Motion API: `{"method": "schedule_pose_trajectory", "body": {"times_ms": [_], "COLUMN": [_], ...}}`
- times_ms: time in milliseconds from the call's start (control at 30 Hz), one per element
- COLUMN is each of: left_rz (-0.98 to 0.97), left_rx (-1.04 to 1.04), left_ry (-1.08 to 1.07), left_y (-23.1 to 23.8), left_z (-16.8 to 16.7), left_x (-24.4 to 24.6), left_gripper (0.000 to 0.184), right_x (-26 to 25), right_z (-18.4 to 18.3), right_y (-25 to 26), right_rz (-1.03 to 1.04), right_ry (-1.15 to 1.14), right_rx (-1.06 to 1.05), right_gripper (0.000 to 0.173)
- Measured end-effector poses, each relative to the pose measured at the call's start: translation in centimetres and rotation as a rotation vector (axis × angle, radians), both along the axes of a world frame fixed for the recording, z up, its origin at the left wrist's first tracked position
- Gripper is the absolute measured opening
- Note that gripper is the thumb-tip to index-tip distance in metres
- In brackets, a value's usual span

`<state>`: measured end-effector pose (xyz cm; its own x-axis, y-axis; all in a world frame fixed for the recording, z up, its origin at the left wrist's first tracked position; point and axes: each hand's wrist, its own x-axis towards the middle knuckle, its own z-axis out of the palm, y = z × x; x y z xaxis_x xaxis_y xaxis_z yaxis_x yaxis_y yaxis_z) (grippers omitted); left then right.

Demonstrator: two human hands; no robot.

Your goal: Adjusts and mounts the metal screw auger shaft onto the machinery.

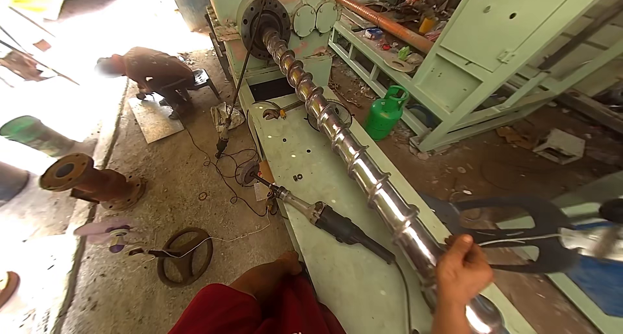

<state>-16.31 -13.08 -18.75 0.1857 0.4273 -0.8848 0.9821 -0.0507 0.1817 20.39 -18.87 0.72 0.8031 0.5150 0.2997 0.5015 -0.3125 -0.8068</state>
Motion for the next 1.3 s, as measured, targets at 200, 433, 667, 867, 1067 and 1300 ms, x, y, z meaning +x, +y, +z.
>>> {"method": "schedule_pose_trajectory", "body": {"times_ms": [200, 433, 667, 867, 1067, 1300], "left_rz": [-0.001, 0.003, 0.014, -0.001, 0.006, -0.015], "left_rx": [0.01, -0.002, 0.0, -0.006, -0.002, -0.008], "left_ry": [-0.01, -0.027, -0.017, -0.016, -0.012, -0.015], "left_y": [0.0, 0.1, 0.1, 0.2, 0.0, 0.1], "left_z": [-0.1, 0.1, -0.2, -0.5, 0.5, 0.3], "left_x": [-0.2, -0.2, -0.1, -0.2, 0.1, 0.4], "left_gripper": [0.045, 0.044, 0.046, 0.046, 0.046, 0.047], "right_x": [-0.1, -0.1, 0.0, -0.1, 0.0, 0.0], "right_z": [0.1, 0.2, 0.1, 0.2, 0.1, 0.1], "right_y": [0.0, 0.1, 0.0, 0.1, 0.1, 0.1], "right_rz": [-0.002, -0.007, -0.009, -0.012, -0.011, -0.012], "right_ry": [-0.003, 0.01, -0.005, 0.004, -0.003, 0.004], "right_rx": [-0.004, -0.005, -0.011, -0.01, -0.016, -0.013], "right_gripper": [0.049, 0.047, 0.048, 0.048, 0.048, 0.048]}}
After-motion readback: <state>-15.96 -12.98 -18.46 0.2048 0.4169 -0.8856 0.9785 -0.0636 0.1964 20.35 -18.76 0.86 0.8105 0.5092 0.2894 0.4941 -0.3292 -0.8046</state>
